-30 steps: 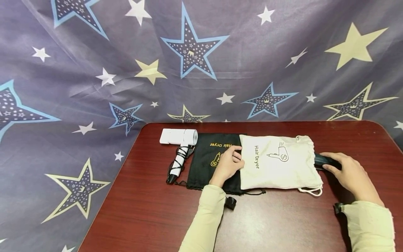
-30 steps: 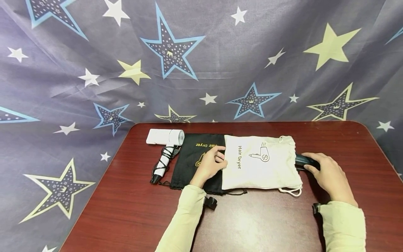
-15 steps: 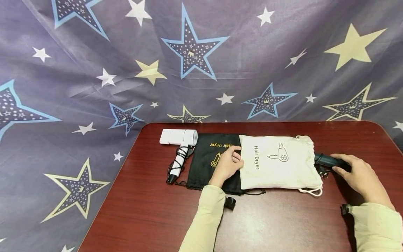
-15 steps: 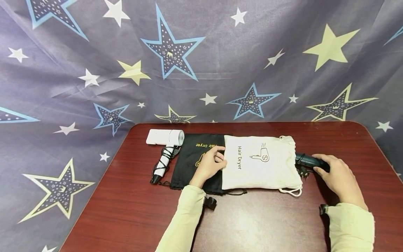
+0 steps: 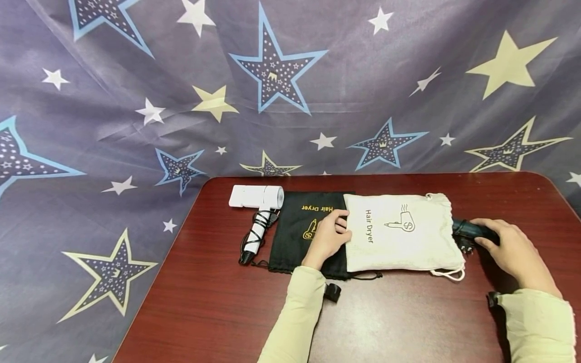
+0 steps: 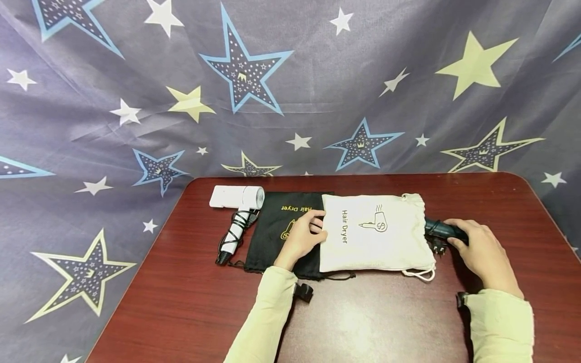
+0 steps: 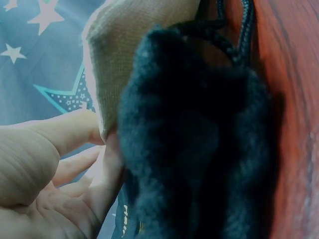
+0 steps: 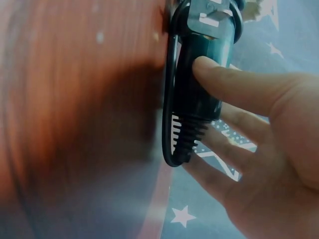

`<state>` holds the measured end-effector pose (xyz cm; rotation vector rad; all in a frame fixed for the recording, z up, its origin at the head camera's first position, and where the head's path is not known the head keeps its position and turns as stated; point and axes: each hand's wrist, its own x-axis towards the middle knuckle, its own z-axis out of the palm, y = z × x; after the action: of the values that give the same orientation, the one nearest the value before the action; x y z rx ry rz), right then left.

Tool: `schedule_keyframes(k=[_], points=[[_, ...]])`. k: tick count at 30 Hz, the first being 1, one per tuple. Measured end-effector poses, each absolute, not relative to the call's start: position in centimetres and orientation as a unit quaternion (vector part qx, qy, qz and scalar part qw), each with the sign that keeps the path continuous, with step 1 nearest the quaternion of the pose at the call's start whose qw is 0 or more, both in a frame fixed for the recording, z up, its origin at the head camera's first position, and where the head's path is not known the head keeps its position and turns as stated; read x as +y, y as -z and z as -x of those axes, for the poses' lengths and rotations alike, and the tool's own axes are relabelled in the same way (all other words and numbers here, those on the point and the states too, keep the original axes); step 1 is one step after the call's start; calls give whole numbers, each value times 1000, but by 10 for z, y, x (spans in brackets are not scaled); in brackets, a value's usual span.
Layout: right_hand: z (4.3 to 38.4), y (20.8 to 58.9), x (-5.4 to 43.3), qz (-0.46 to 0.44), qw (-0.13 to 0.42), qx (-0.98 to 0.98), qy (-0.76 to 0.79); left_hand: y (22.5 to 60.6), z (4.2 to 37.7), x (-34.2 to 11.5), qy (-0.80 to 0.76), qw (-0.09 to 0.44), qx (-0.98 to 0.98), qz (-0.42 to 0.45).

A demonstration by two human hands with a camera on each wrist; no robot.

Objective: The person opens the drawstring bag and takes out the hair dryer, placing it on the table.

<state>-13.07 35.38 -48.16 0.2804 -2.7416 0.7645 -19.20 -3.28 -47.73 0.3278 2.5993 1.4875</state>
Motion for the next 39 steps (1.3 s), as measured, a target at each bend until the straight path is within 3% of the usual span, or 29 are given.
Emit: schedule_keyframes(k=[16,31,39], points=[[124,484,374,-55,114,-956,-265,478,190,-33,-496,66,859,-108],[130,480,360,-52,118,-955,-266,477,194,-28,-487,51,867,-94],[125,475,368,-18,87,-963,-256,476,193,-29,-490,48,866,-91]])
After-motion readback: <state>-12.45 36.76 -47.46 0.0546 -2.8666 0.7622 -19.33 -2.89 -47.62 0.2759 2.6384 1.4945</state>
